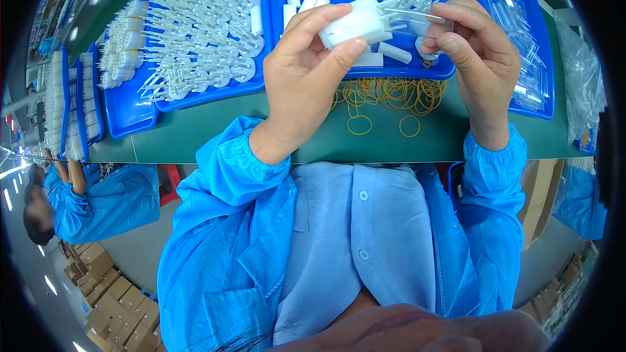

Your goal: The person assembles small medical components by inserting clear plastic tubes into white cylindrical bases and securing them with rubber bands. The person repeatedly picks up a base, inserts a tube, and places a rubber band around the assembly before moving to the next unit.

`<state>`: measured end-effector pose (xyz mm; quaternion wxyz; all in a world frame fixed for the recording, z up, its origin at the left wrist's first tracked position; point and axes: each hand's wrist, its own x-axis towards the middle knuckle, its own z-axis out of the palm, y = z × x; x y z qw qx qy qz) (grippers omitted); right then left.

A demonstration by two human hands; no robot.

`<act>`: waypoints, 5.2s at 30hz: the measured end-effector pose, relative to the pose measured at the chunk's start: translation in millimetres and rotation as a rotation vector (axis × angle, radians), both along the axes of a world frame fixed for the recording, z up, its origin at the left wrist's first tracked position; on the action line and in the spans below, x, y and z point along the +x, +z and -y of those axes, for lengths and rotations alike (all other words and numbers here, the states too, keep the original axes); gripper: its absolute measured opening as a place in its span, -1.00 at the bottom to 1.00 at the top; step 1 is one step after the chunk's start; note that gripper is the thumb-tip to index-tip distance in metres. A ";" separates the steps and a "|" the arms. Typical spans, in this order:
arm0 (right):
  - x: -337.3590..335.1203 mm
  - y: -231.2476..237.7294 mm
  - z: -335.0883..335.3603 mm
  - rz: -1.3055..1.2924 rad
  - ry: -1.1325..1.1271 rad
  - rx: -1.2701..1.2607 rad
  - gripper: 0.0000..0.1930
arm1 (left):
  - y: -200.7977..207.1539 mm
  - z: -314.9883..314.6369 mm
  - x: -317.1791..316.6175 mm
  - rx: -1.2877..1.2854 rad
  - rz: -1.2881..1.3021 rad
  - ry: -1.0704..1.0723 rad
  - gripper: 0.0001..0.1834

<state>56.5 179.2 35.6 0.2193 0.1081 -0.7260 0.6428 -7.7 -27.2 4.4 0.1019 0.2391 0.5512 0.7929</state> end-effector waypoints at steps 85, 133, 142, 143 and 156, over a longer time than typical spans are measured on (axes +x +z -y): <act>-7.5 -7.7 1.7 0.059 -0.026 -0.056 -0.83 | -3.7 -1.5 2.4 0.073 0.063 -0.027 -0.79; -22.7 10.6 39.7 -0.373 -0.174 0.851 -0.27 | 4.4 6.2 12.3 0.333 0.596 -0.297 -0.80; -24.0 -3.4 39.4 -0.481 -0.240 0.851 -0.44 | 3.1 4.5 11.9 0.327 0.595 -0.304 -0.74; -22.6 -2.8 40.3 -0.473 -0.248 0.868 -0.46 | 2.6 4.8 12.2 0.301 0.579 -0.309 -0.64; 5.0 39.5 -50.0 -0.234 -0.689 0.927 -0.69 | 3.2 0.8 8.4 0.100 0.162 0.041 -0.73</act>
